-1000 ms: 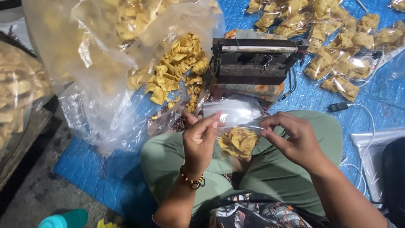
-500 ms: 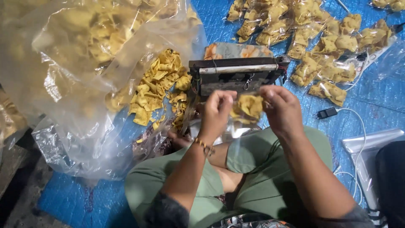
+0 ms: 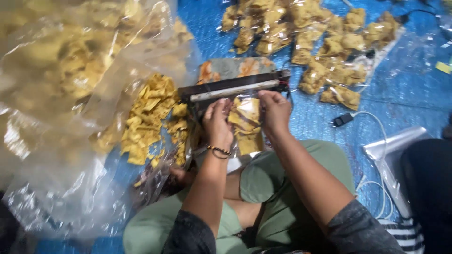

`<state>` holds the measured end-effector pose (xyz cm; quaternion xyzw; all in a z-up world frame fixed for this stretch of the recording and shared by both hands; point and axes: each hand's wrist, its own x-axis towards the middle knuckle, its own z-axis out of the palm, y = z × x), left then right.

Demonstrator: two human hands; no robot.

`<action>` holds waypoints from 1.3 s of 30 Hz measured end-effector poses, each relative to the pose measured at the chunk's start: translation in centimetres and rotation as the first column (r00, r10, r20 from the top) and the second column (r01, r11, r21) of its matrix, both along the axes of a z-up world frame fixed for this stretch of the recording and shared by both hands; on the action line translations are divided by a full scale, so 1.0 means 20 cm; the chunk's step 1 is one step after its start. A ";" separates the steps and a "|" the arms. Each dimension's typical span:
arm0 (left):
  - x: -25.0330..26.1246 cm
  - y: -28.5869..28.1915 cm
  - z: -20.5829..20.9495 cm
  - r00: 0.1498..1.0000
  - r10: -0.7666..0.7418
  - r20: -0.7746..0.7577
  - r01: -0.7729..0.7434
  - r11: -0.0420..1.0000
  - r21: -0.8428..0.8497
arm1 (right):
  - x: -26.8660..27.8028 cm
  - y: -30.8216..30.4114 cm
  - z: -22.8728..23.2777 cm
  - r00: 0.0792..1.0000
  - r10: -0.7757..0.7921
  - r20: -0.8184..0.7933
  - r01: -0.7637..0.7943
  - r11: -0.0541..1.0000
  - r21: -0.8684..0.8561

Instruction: Manually filling small plastic bags with fried snacks and sealing them using a heat sealer

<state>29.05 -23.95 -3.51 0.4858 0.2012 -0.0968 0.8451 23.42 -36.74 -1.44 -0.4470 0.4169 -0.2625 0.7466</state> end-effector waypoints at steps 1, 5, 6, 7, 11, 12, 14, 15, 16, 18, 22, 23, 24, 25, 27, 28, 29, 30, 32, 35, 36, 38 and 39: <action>-0.01 0.00 0.02 1.000 -0.024 0.002 0.024 1.000 -0.006 | 0.00 0.00 0.01 1.000 -0.024 0.002 0.024 1.000 -0.006; -0.02 0.01 0.10 0.999 -0.026 -0.018 0.026 1.000 -0.001 | 0.01 -0.01 0.02 0.999 -0.034 -0.005 0.035 0.998 0.057; -0.02 0.02 0.12 0.999 -0.028 -0.025 0.028 1.000 -0.009 | 0.01 -0.01 0.02 1.000 -0.019 -0.016 0.020 0.997 0.078; -0.03 0.02 0.10 0.999 -0.034 -0.024 0.034 0.999 -0.009 | 0.00 -0.01 0.02 1.000 -0.025 -0.016 0.026 0.997 0.077; -0.13 0.05 0.26 0.999 -0.035 0.003 0.035 0.999 0.004 | -0.10 0.01 0.09 0.999 0.052 -0.014 -0.052 0.997 0.057; -0.18 0.06 0.34 0.999 -0.043 0.027 0.042 0.999 0.023 | -0.14 0.02 0.12 0.993 0.113 -0.042 -0.114 0.994 -0.002; -0.32 0.10 0.43 0.998 -0.039 0.045 0.036 0.997 0.063 | -0.29 0.10 0.24 0.994 0.105 -0.021 -0.105 0.994 0.004; -0.39 0.12 0.47 0.998 -0.036 0.058 0.029 0.994 0.104 | -0.37 0.14 0.29 0.995 0.096 -0.006 -0.095 0.995 0.013; -0.44 0.16 0.45 0.997 -0.038 0.061 0.032 0.994 0.101 | -0.43 0.15 0.25 0.996 0.093 -0.003 -0.093 0.996 0.010; -0.55 0.25 0.40 0.985 -0.088 0.146 0.051 0.969 0.240 | -0.57 0.16 0.15 0.994 0.098 0.057 -0.099 0.995 0.014; -0.77 0.39 0.48 0.856 -0.337 0.392 0.146 0.886 0.441 | -0.82 0.22 0.38 0.924 0.358 0.136 -0.204 0.760 -0.617; -0.84 0.40 0.52 0.751 -0.436 0.496 0.169 0.853 0.494 | -0.85 0.25 0.44 0.888 0.457 0.049 -0.215 0.506 -0.835; -0.90 0.40 0.57 0.622 -0.527 0.579 0.180 0.816 0.550 | -0.88 0.27 0.51 0.851 0.520 -0.069 -0.197 0.195 -0.961; -0.95 0.42 0.62 0.621 -0.525 0.583 0.175 0.817 0.549 | -0.91 0.29 0.52 0.850 0.523 -0.066 -0.193 0.193 -0.962; -1.05 0.45 0.71 0.623 -0.550 0.557 0.277 0.820 0.500 | -0.96 0.33 0.55 0.816 0.568 -0.111 -0.196 0.091 -0.976; -1.07 0.48 0.71 0.619 -0.546 0.564 0.270 0.823 0.500 | -0.98 0.33 0.60 0.815 0.570 -0.106 -0.188 0.087 -0.978; -1.09 0.51 0.72 0.676 -0.510 0.532 0.294 0.848 0.441 | -1.01 0.33 0.64 0.810 0.572 -0.128 -0.194 0.055 -0.979; -1.12 0.54 0.72 0.729 -0.475 0.493 0.312 0.871 0.379 | -1.03 0.34 0.68 0.805 0.573 -0.151 -0.200 0.024 -0.979; -1.17 0.60 0.76 0.779 -0.403 0.480 0.337 0.915 0.222 | -1.09 0.35 0.69 0.802 0.576 -0.155 -0.197 0.011 -0.980; -1.23 0.67 0.81 0.820 -0.318 0.476 0.322 0.944 0.077 | -1.14 0.35 0.67 0.803 0.577 -0.149 -0.176 -0.008 -0.984; -1.26 0.69 0.83 0.813 -0.304 0.497 0.296 0.950 0.096 | -1.16 0.36 0.66 0.806 0.576 -0.138 -0.160 -0.013 -0.987; -1.31 0.73 0.85 0.808 -0.271 0.523 0.270 0.959 0.080 | -1.20 0.36 0.71 0.798 0.586 -0.140 -0.177 0.005 -0.984; -1.33 0.75 0.86 0.804 -0.243 0.543 0.251 0.966 0.061 | -1.22 0.35 0.73 0.792 0.592 -0.149 -0.201 0.024 -0.979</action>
